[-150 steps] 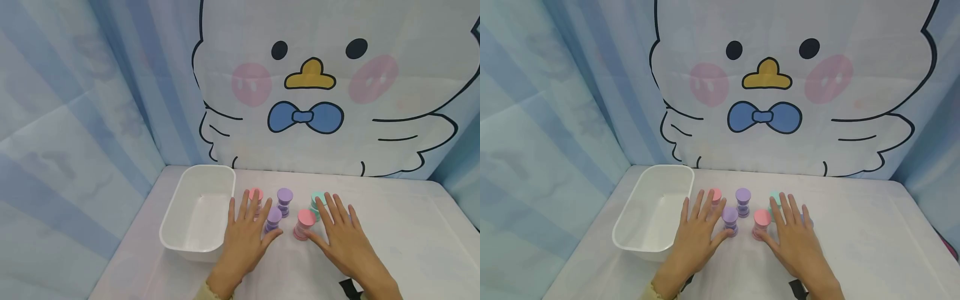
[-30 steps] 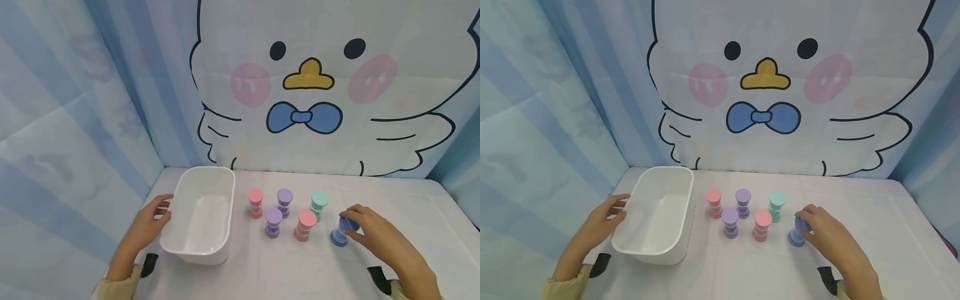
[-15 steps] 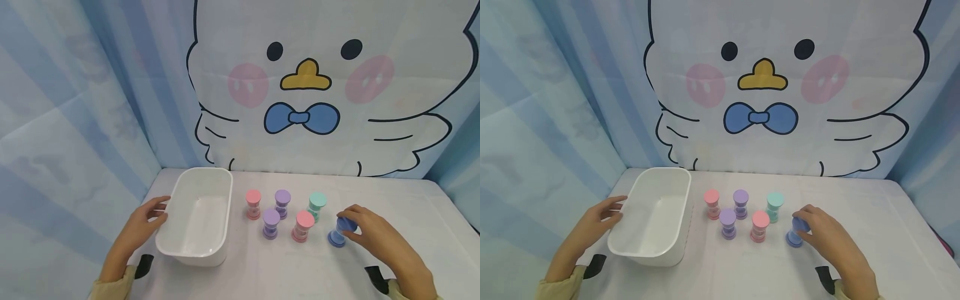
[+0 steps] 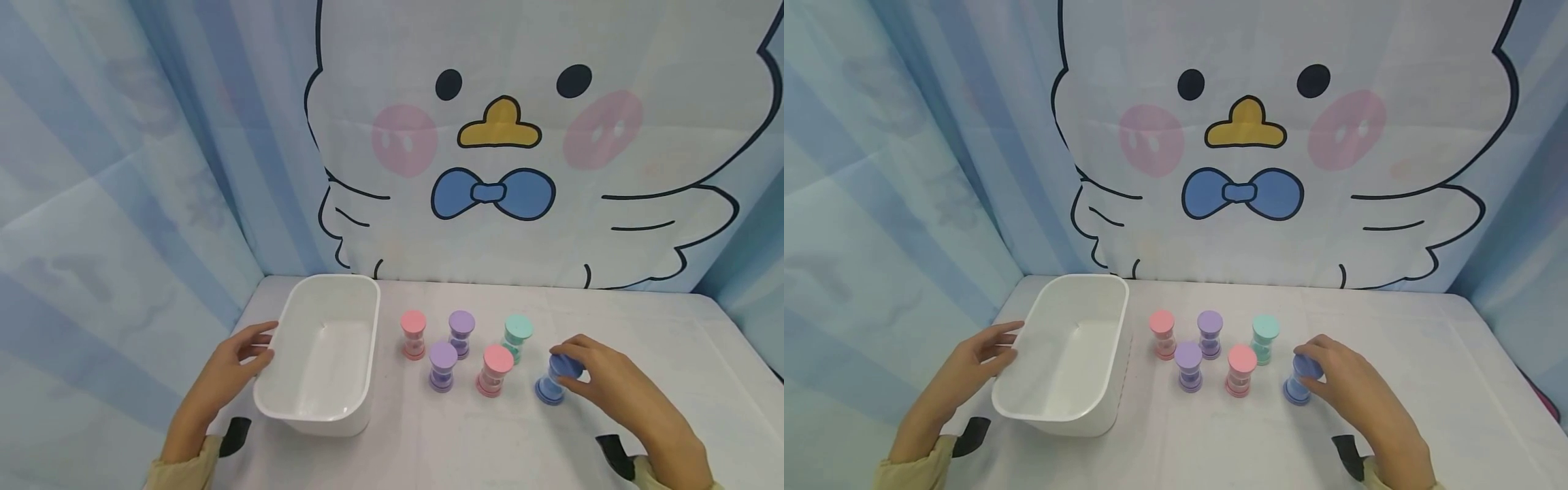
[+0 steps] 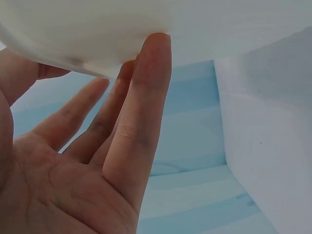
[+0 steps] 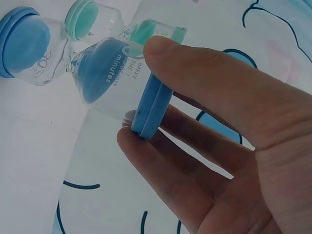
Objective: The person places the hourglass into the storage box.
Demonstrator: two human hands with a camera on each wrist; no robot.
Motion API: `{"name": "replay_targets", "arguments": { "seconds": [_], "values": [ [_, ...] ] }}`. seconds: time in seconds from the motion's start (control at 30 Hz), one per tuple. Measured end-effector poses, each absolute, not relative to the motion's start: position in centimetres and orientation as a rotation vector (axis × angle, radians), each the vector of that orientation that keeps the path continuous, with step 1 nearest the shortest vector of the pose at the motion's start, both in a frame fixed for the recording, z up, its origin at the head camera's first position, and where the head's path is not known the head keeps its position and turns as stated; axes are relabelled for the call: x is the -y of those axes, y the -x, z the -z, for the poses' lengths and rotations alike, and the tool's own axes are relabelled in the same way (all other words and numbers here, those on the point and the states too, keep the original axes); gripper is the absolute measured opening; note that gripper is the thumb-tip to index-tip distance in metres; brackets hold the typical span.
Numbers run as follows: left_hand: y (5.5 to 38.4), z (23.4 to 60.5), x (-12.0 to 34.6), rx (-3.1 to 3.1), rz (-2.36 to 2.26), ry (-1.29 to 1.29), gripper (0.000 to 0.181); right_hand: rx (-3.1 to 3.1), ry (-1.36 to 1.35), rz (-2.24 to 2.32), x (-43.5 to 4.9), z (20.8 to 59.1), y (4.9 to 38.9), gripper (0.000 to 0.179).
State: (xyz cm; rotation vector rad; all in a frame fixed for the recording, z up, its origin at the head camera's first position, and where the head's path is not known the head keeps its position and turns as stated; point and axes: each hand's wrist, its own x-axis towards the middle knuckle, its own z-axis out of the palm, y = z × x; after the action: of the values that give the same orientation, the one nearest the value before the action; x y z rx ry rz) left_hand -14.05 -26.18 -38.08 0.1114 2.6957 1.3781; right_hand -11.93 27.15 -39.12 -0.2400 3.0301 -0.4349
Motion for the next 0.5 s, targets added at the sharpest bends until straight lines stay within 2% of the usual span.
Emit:
{"name": "replay_targets", "arguments": {
  "seconds": [0.3, 0.5],
  "values": [
    [13.92, 38.14, 26.16, -2.676, -1.41, -0.111, 0.056, -3.027, 0.249, 0.444, -27.29, 39.28, 11.86, 0.049],
    [14.0, 38.26, 26.21, -2.677, -1.415, -0.104, 0.056, -3.086, 0.363, 0.389, -27.34, 39.22, 11.81, 0.046]
  ]
}}
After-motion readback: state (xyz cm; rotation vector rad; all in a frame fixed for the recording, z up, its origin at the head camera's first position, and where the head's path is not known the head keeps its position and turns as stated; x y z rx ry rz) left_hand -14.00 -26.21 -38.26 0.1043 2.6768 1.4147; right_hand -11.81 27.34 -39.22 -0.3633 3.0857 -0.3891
